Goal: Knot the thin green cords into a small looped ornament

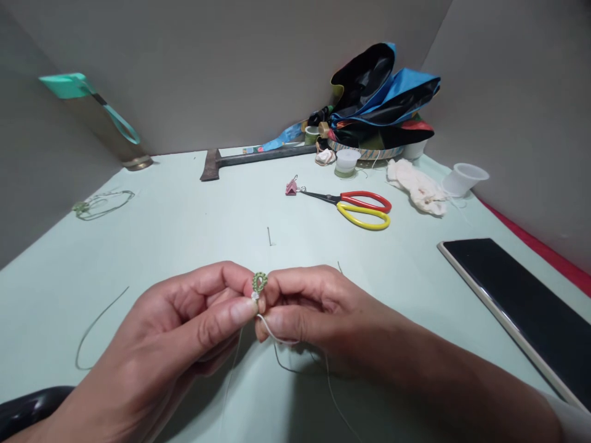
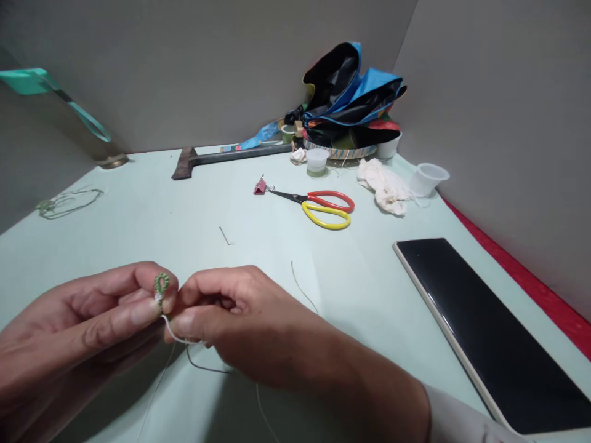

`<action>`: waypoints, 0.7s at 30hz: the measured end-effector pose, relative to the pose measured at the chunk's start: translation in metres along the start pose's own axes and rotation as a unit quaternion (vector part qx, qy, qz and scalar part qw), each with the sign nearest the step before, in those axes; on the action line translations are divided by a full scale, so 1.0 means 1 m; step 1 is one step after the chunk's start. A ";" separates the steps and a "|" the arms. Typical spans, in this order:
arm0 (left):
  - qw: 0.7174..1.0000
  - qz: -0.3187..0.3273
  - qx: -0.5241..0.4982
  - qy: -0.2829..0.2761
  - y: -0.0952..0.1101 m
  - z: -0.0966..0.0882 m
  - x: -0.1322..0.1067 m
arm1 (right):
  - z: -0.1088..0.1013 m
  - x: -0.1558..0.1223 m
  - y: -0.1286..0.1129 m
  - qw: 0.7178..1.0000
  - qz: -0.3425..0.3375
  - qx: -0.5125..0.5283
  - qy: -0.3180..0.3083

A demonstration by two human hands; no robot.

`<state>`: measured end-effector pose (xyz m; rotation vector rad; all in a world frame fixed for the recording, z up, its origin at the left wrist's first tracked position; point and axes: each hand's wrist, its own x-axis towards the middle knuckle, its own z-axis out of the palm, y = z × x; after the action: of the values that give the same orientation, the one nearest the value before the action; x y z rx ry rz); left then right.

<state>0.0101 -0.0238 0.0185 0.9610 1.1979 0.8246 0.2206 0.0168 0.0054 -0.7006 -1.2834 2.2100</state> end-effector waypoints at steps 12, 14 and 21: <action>1.000 0.014 -0.015 0.009 -0.005 -0.010 -0.001 | 0.001 -0.002 -0.005 0.999 -0.015 -0.019 0.041; 1.000 0.023 -0.013 0.012 -0.005 -0.008 -0.003 | 0.000 -0.002 -0.003 0.999 -0.012 -0.012 0.046; 0.987 0.053 0.092 0.123 0.006 0.007 -0.007 | -0.003 -0.003 -0.002 0.999 -0.004 0.028 0.038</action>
<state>0.0155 -0.0285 0.0276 1.1044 1.4645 0.9506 0.2249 0.0174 0.0066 -0.7494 -1.1797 2.1833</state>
